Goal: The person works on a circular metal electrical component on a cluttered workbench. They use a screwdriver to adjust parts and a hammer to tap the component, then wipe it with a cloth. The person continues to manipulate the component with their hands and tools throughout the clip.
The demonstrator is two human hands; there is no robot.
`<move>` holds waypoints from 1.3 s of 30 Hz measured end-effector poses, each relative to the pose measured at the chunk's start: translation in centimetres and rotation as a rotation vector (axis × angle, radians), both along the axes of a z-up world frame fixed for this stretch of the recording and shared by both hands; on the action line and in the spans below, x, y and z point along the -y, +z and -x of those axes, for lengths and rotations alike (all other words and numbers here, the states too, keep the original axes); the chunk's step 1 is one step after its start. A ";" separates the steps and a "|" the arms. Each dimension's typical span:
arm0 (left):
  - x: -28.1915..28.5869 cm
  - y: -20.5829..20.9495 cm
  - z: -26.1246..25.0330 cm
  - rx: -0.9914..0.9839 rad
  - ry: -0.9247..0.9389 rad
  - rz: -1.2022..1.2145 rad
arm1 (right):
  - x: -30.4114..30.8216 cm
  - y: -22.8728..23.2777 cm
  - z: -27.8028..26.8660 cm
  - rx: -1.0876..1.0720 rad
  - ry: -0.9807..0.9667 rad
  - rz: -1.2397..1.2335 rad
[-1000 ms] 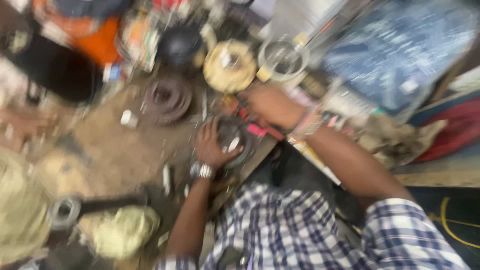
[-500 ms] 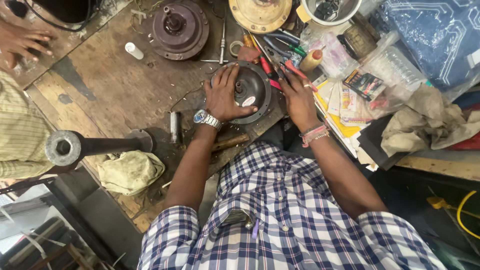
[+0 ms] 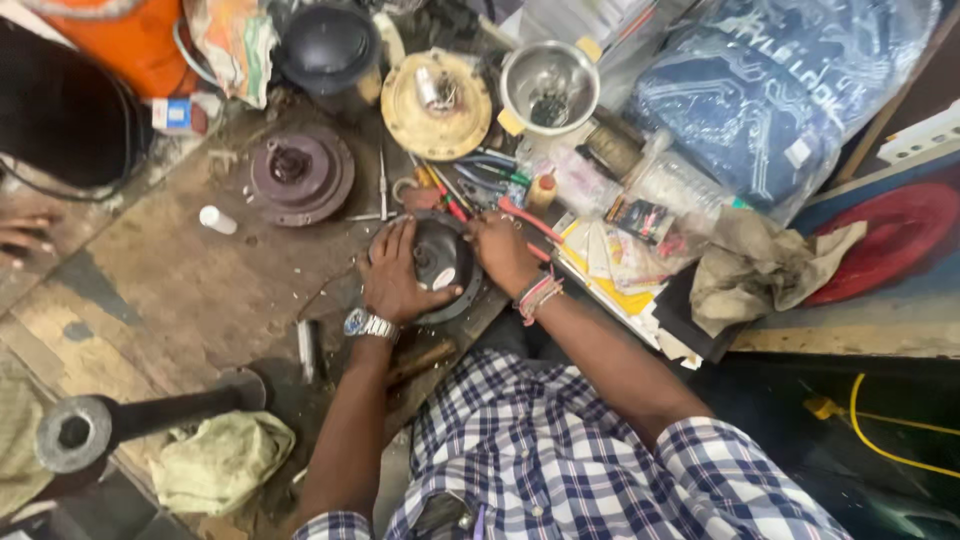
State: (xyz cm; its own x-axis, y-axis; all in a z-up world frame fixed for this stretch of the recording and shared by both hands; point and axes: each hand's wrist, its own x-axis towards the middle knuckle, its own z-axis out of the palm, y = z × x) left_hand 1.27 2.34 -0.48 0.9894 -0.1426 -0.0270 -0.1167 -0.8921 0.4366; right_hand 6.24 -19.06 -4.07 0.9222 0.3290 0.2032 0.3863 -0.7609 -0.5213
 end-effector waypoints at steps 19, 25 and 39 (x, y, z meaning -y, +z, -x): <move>0.2 0.0 0.2 0.024 0.016 0.028 | -0.6 2.8 1.2 0.054 0.074 0.096; 0.0 -0.5 0.0 0.016 0.013 0.018 | -0.5 3.2 0.8 0.090 0.002 -0.222; -0.2 -1.6 0.0 0.022 0.011 -0.013 | 5.4 -1.5 3.0 -0.330 -0.222 -0.624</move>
